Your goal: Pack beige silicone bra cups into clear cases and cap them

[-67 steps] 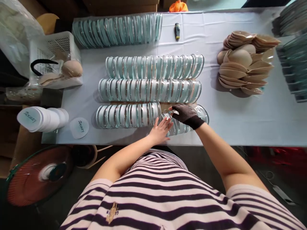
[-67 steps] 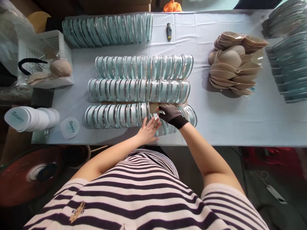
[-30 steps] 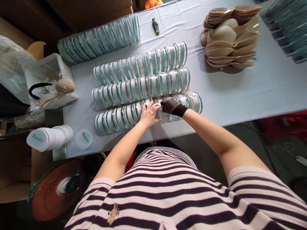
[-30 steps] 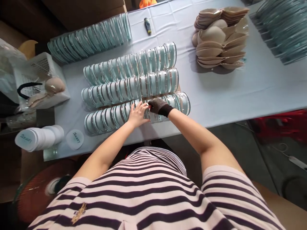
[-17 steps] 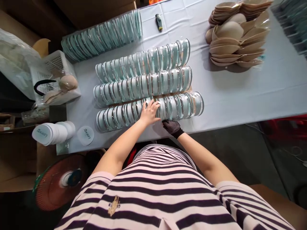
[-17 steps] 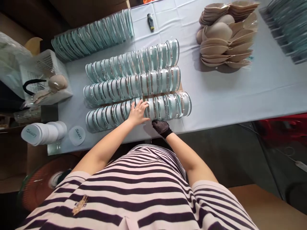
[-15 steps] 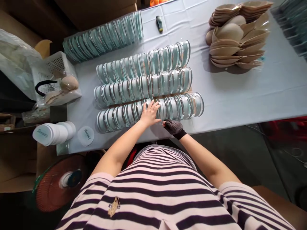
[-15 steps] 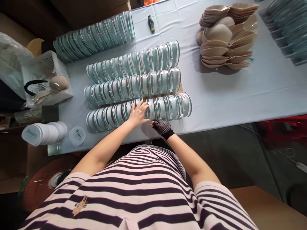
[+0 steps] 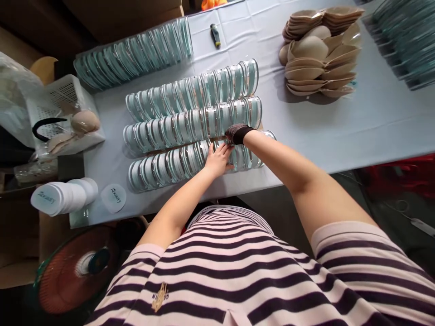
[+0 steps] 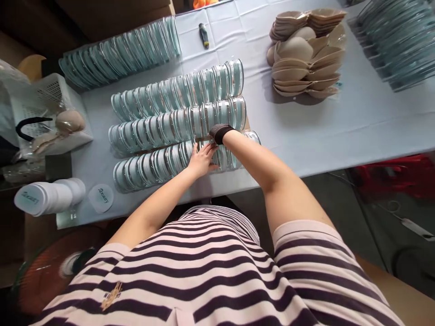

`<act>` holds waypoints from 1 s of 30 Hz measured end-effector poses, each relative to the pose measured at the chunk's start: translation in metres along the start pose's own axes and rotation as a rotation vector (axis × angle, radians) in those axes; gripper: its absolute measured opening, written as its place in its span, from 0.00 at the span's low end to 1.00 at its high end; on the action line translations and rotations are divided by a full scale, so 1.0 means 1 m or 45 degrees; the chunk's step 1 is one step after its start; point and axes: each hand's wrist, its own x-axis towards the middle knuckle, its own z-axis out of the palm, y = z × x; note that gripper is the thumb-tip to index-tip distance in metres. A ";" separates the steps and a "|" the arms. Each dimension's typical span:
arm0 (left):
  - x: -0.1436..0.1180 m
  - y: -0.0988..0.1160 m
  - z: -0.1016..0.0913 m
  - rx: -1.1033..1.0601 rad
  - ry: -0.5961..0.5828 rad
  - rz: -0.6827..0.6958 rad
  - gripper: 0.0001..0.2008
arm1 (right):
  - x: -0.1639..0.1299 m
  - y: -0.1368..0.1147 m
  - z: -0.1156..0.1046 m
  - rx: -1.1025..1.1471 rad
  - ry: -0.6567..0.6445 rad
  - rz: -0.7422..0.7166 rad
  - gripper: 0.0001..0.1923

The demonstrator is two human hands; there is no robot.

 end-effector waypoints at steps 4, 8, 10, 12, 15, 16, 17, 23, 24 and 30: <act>-0.001 -0.001 0.000 0.020 -0.002 -0.018 0.37 | -0.006 0.008 0.009 0.063 0.106 -0.089 0.17; -0.001 -0.002 0.001 0.079 0.005 -0.030 0.36 | 0.000 0.012 0.014 0.091 0.073 -0.099 0.19; -0.001 -0.003 0.000 0.115 0.000 -0.034 0.35 | 0.005 0.012 0.013 0.054 0.098 -0.097 0.19; 0.000 -0.004 0.000 0.141 -0.004 -0.032 0.36 | 0.006 0.012 0.013 0.043 0.155 -0.103 0.18; 0.001 -0.005 0.000 0.151 -0.015 -0.041 0.36 | -0.009 0.013 0.020 0.122 0.261 -0.139 0.16; 0.001 -0.005 -0.001 0.149 -0.018 -0.046 0.36 | -0.019 0.012 0.026 0.167 0.310 -0.150 0.16; 0.001 -0.005 -0.001 0.144 -0.020 -0.047 0.36 | -0.030 0.011 0.034 0.216 0.369 -0.145 0.15; 0.000 -0.002 -0.003 0.120 -0.018 -0.028 0.37 | -0.087 -0.020 0.128 0.362 0.508 -0.060 0.16; 0.000 -0.002 -0.003 0.119 -0.023 -0.027 0.37 | -0.089 -0.027 0.147 0.372 0.476 -0.058 0.16; -0.003 -0.004 -0.001 0.098 -0.014 -0.002 0.37 | -0.084 -0.058 0.208 0.512 0.445 0.137 0.19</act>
